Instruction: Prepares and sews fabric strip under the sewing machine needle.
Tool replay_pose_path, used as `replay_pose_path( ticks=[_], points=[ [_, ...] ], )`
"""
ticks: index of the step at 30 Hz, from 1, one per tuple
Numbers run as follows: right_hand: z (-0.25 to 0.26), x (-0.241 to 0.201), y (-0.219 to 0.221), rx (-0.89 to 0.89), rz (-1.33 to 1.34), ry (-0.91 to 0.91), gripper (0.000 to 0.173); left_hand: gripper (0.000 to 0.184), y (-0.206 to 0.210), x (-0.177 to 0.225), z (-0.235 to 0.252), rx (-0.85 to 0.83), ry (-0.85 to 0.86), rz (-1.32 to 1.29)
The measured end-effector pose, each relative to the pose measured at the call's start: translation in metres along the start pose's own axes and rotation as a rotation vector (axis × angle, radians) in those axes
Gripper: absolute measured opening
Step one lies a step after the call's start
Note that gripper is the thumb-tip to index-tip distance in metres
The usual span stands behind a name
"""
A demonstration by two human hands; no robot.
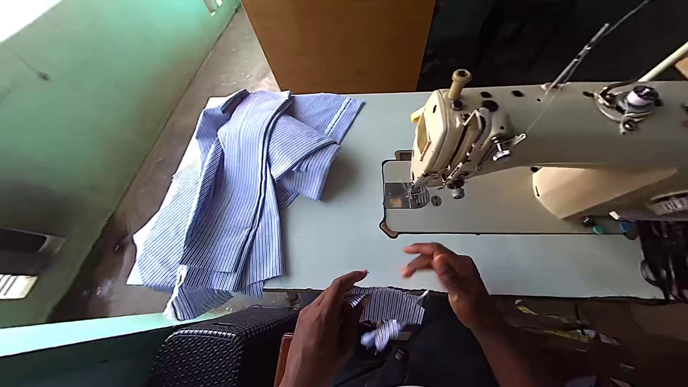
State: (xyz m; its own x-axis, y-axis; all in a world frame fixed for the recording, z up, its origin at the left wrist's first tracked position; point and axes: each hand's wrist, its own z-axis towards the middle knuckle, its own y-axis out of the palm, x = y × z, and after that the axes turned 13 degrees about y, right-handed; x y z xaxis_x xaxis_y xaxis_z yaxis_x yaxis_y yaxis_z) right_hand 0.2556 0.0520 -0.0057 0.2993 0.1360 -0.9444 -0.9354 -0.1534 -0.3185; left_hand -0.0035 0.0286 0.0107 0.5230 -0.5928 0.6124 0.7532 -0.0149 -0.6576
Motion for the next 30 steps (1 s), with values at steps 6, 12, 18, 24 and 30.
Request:
replay_pose_path(
  ticks=[6,12,18,24,30],
  points=[
    [-0.006,-0.009,0.028,0.01,0.064,0.144,0.027,0.035,0.003,-0.016,0.016,0.024,-0.122,-0.182],
    [-0.005,0.013,0.021,0.263,-0.461,0.25,0.017,0.052,0.037,-0.03,0.03,-0.049,-0.249,0.29],
    [-0.012,0.016,0.03,0.532,-0.707,0.046,0.019,0.024,0.036,-0.037,0.02,0.08,0.06,0.355],
    [-0.037,0.036,0.037,0.385,-0.774,-0.106,0.027,0.029,0.031,-0.047,-0.014,-0.14,0.219,0.338],
    [-0.052,0.046,0.046,0.496,-0.628,-0.137,0.017,0.023,0.036,-0.045,-0.029,0.014,0.165,0.221]
  ],
)
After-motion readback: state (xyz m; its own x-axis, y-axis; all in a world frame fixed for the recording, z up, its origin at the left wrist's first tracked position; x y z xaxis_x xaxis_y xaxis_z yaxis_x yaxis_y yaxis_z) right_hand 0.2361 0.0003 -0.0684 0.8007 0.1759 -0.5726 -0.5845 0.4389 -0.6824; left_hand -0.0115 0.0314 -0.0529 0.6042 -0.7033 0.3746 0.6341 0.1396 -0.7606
